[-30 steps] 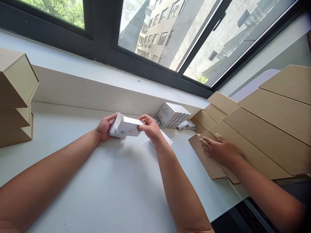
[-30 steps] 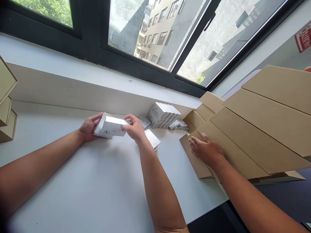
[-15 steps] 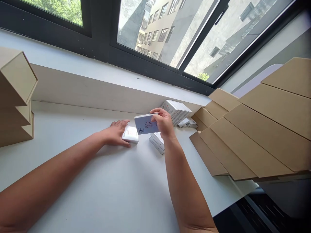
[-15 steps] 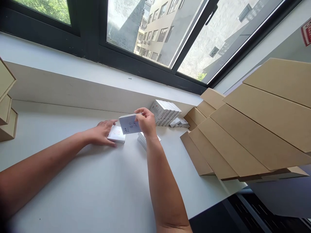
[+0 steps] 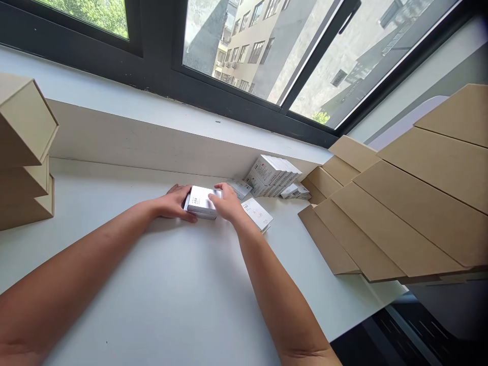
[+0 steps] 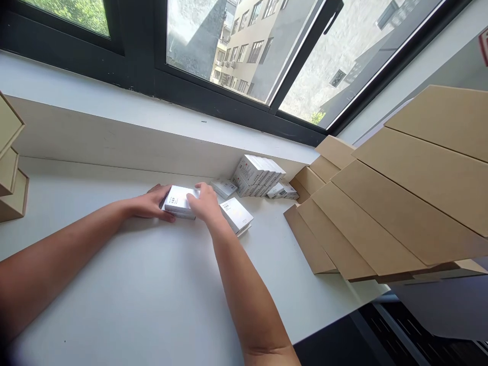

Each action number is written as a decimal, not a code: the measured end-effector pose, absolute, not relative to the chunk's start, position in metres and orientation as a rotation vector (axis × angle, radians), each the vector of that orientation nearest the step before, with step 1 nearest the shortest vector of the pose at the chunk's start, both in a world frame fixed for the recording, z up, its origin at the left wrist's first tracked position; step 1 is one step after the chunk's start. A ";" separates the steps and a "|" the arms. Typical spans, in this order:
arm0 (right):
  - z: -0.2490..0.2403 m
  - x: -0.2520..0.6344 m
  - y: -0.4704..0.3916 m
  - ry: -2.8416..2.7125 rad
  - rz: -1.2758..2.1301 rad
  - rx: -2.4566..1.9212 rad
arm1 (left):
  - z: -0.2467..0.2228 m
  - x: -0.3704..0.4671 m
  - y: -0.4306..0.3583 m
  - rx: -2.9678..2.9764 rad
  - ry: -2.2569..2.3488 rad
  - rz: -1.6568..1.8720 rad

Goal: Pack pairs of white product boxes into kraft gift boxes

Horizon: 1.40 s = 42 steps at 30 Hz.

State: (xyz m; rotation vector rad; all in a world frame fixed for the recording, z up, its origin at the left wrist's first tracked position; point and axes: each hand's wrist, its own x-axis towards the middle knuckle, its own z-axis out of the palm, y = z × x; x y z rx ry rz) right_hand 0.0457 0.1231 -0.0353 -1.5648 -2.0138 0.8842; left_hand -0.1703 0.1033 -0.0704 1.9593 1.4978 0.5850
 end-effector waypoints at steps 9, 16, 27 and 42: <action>-0.028 0.057 0.116 -2.473 0.840 -1.415 | -0.064 -0.182 0.104 1.927 1.357 0.519; -0.019 0.063 0.111 -2.934 0.373 -1.250 | -0.053 -0.204 0.106 1.465 0.912 0.472; -0.004 0.068 0.113 -2.736 0.372 -1.341 | -0.060 -0.170 0.101 1.219 1.159 0.962; 0.013 0.137 0.129 -2.022 0.839 -2.425 | -0.067 -0.164 0.098 1.189 1.054 0.825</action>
